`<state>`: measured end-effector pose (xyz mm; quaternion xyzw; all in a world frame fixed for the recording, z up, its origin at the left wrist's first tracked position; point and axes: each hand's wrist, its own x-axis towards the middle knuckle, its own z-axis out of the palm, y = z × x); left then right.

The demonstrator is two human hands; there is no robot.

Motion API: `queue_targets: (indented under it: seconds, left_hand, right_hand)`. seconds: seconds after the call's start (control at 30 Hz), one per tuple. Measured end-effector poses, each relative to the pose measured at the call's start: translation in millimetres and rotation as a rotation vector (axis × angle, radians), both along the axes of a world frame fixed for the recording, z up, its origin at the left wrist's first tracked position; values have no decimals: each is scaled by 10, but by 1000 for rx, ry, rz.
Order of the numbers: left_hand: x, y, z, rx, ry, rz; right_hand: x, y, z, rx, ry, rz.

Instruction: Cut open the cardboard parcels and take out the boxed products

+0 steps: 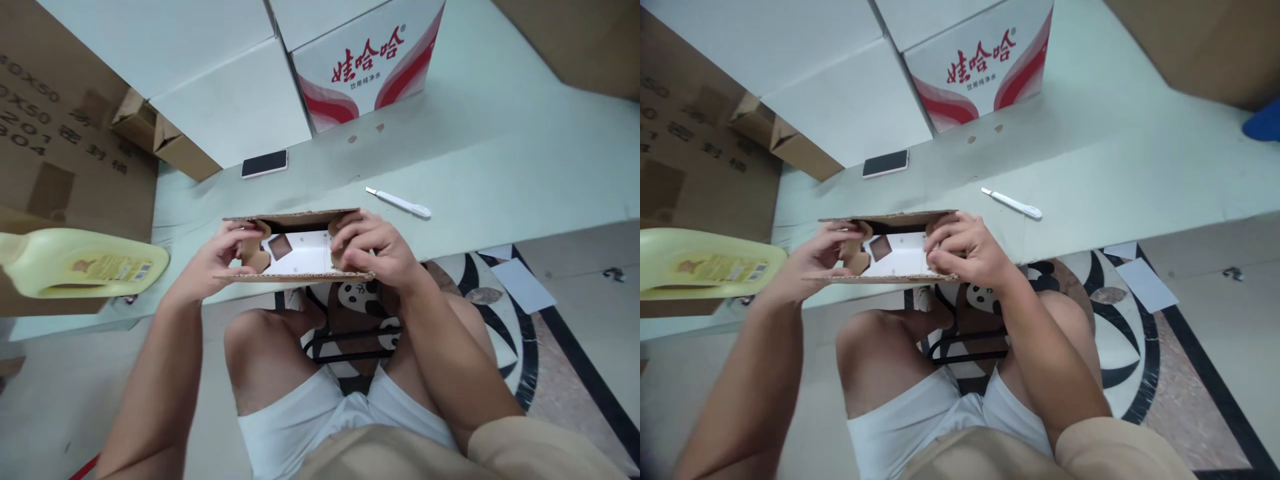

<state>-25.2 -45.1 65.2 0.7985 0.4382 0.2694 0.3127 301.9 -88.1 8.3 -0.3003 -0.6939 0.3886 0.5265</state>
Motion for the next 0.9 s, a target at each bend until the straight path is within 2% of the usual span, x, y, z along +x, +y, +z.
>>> queue_targets:
  seconds: [0.07, 0.13, 0.2, 0.3, 0.47, 0.53, 0.6, 0.67, 0.77, 0.83, 0.9]
  left_hand:
    - [-27, 97, 86, -30, 163, -120]
    - [-20, 159, 145, -57, 234, -181]
    - [2, 206, 209, -113, 174, -153]
    - [7, 296, 367, -228, 89, -32]
    - [-40, 432, 755, -340, 429, -49]
    - [69, 400, 890, -299, 555, -58]
    - [312, 308, 983, -150, 690, -134]
    - [641, 196, 1014, 20, 784, -238]
    - [1052, 114, 928, -15, 925, -384]
    - [1159, 142, 816, -42, 931, -459]
    - [1155, 201, 710, -41, 910, -505]
  right_hand:
    - [0, -20, -8, 16, -122, -47]
    - [-3, -38, -17, 10, -213, -56]
    - [-8, -51, -26, 8, -263, -44]
    - [-31, -67, -42, -1, -262, -81]
    - [-109, -98, -69, 5, -199, -176]
    - [-125, -106, -79, 20, -189, -187]
    - [-129, -106, -90, 34, -195, -187]
    - [-125, -101, -104, 51, -199, -181]
    - [-118, -91, -130, 86, -179, -180]
    - [-117, -87, -146, 97, -166, -194]
    - [-122, -82, -165, 97, -153, -205]
